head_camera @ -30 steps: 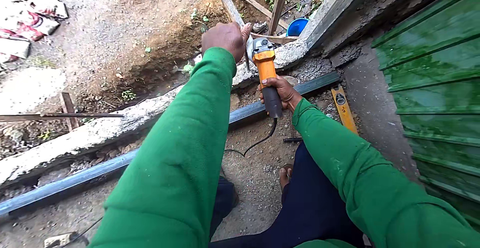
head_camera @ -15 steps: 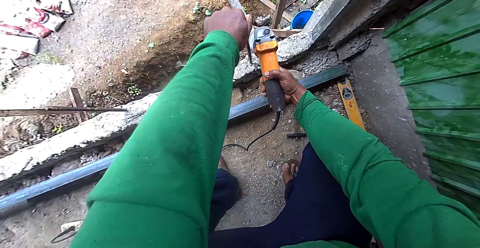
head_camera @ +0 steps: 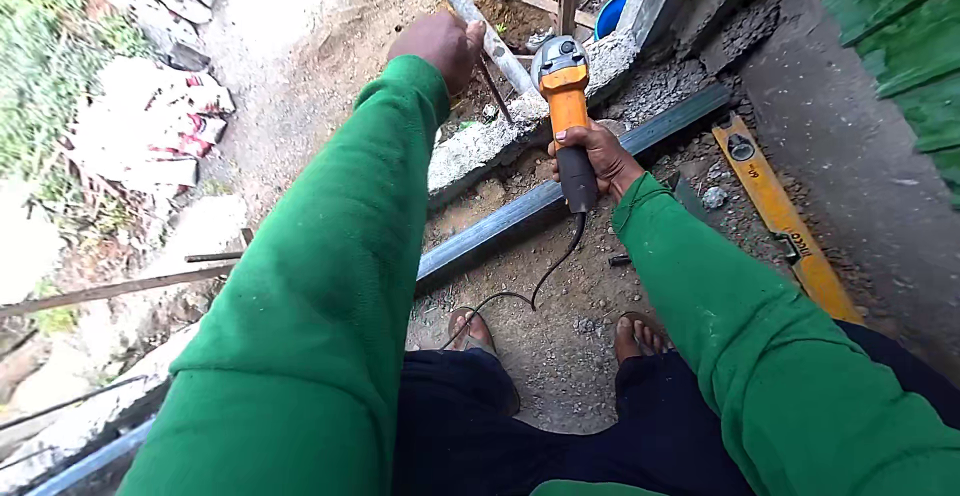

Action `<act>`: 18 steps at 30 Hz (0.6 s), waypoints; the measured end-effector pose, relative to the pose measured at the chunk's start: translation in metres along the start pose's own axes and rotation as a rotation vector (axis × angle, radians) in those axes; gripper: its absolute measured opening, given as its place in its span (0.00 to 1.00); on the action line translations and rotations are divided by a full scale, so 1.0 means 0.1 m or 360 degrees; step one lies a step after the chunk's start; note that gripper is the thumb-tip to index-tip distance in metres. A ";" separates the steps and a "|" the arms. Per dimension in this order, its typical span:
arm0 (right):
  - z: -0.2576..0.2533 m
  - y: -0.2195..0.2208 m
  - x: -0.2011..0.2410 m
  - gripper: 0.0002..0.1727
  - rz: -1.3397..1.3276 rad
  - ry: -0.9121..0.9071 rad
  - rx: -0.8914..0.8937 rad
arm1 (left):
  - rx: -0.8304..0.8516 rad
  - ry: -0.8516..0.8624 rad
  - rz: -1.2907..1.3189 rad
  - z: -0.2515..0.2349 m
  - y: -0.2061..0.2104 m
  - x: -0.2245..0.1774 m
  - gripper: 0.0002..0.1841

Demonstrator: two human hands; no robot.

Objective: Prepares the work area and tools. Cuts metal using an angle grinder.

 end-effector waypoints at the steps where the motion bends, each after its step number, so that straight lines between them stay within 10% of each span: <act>1: 0.06 -0.04 -0.03 0.29 -0.0022 -0.0011 -0.0032 | -0.0014 0.0057 0.0059 0.00 0.00 0.05 0.36; 5: 0.29 -0.20 -0.18 0.28 -0.0143 -0.0056 -0.0129 | 0.0089 -0.0096 0.0521 0.28 0.13 0.22 0.44; 12: 0.54 -0.30 -0.28 0.26 -0.0107 -0.0107 -0.0265 | 0.0935 -0.0356 0.0844 0.96 1.54 0.78 0.24; 18: 0.55 -0.20 -0.41 0.25 -0.0296 -0.0172 -0.0322 | 0.1283 -0.0185 0.1111 1.13 1.80 0.37 0.19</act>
Point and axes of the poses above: each hand's wrist, its own z-axis away from the middle knuckle, its own y-axis out of the palm, x = y × z, the point moved 6 cm from there along -z, towards the middle knuckle, and after that the axes turned 1 degree about y, right-handed, at the moved point
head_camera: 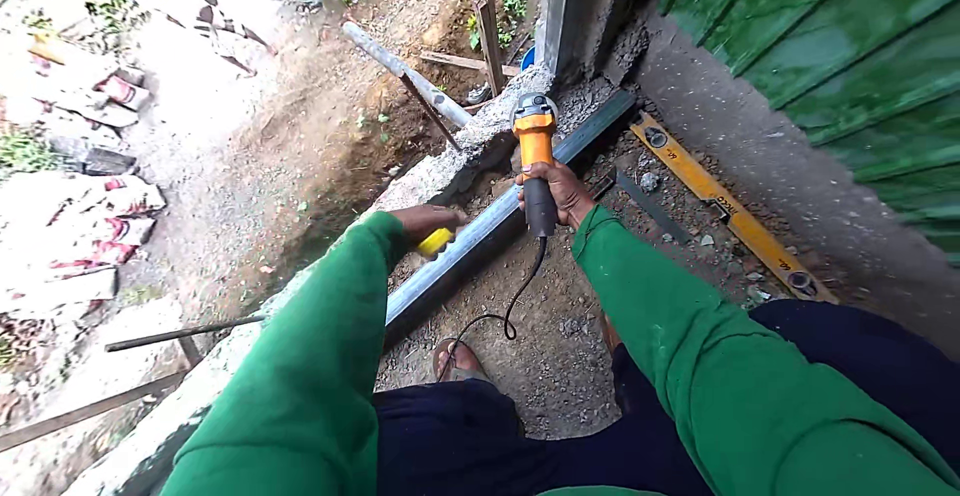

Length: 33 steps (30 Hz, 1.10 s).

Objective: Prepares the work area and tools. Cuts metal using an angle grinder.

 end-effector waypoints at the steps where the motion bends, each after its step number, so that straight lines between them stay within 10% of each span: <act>1: 0.00 0.02 -0.05 0.25 -0.0026 -0.0002 -0.0001 | 0.0021 0.0026 0.0091 0.00 0.04 -0.06 0.19; 11: 0.18 0.18 -0.41 0.25 -0.0061 0.0032 0.0016 | 0.0203 0.0194 0.0167 -0.10 0.25 -0.11 0.21; 33: 0.06 0.20 -0.56 0.32 0.0049 0.0053 0.0029 | -0.0511 0.0267 -0.0545 -0.25 0.29 -0.49 0.30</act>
Point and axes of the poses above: each hand's wrist, its own z-axis away from the middle knuckle, its own y-axis out of the palm, x = y × z, the point moved 6 cm from there along -z, towards the middle knuckle, and after that the axes turned 1 degree about y, right-handed, at the moved point
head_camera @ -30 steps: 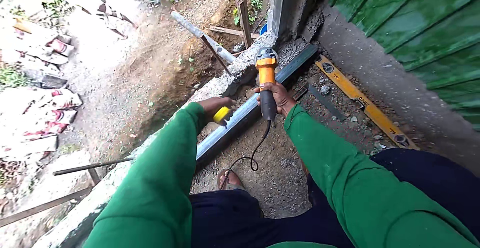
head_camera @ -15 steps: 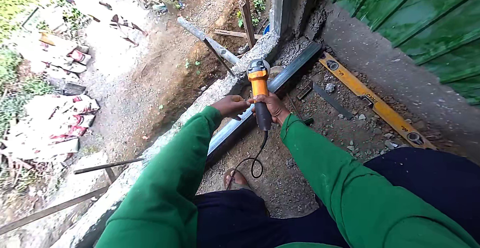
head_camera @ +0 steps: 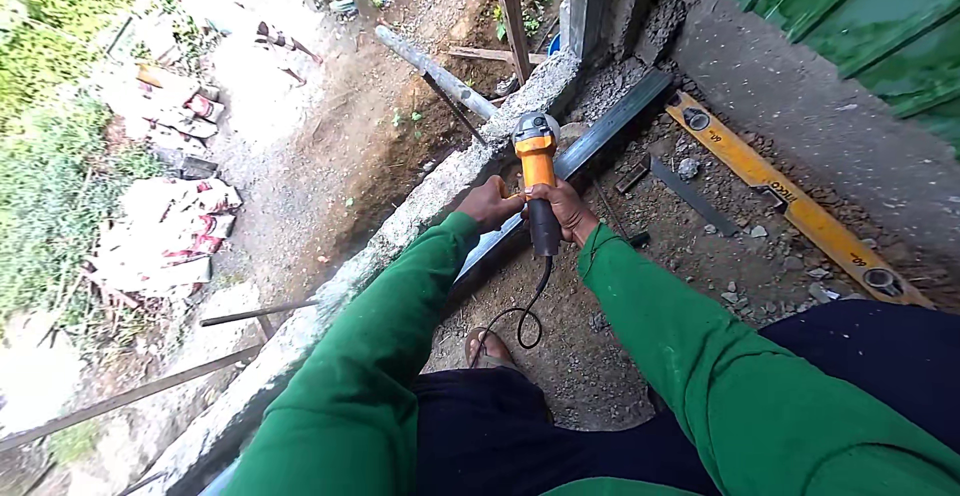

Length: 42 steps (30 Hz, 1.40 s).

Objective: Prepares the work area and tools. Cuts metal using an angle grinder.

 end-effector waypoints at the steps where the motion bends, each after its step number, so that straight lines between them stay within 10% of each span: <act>1: -0.01 -0.01 0.00 0.32 -0.0011 -0.0014 -0.0014 | -0.0012 0.0001 -0.0066 0.01 -0.01 -0.04 0.29; 25: -0.29 -0.08 0.44 0.30 -0.0331 -0.0099 0.0088 | -0.0072 -0.0155 -0.0605 0.61 -1.00 0.83 0.19; 34: -0.44 -0.01 0.57 0.30 -0.0290 -0.0108 0.0152 | -0.0624 -0.0481 -0.1551 1.24 -2.02 -0.11 0.15; 42: -0.44 -0.17 0.78 0.30 -0.0355 -0.0213 0.0102 | -0.0728 -0.0497 -0.1863 0.60 -1.84 -0.83 0.13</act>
Point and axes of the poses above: each hand's wrist, its own z-axis away from the middle knuckle, its own y-axis out of the palm, x = y × z, the point moved 6 cm from there along -z, towards the middle knuckle, and after that the axes turned 1 degree about y, right-handed, at the moved point
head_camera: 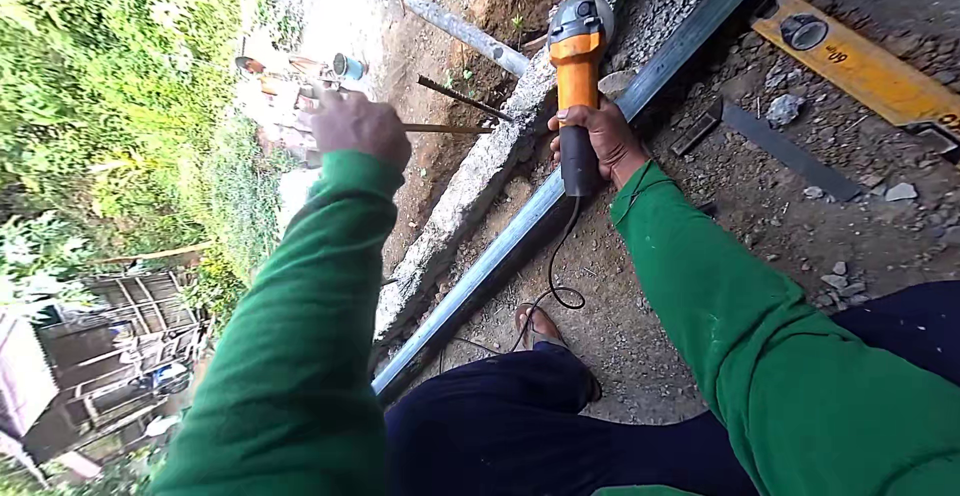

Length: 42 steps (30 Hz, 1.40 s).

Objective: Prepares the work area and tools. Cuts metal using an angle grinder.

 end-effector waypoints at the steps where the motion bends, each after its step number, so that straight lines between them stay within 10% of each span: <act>1: 0.00 -0.02 0.02 0.31 0.0000 -0.0007 0.0005 | -0.0019 0.0005 -0.0018 -0.07 0.02 -0.10 0.12; 42: 0.14 -0.08 -0.14 0.36 0.0145 0.0266 0.0116 | 0.0025 -0.0119 -0.0367 -0.43 -0.02 -0.75 0.14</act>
Point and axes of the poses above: each hand's wrist, its own z-axis away from the middle knuckle, its own y-axis out of the palm, x = y × z, the point moved 6 cm from there along -z, towards the middle knuckle, and after that the axes turned 1 degree about y, right-handed, at the moved point
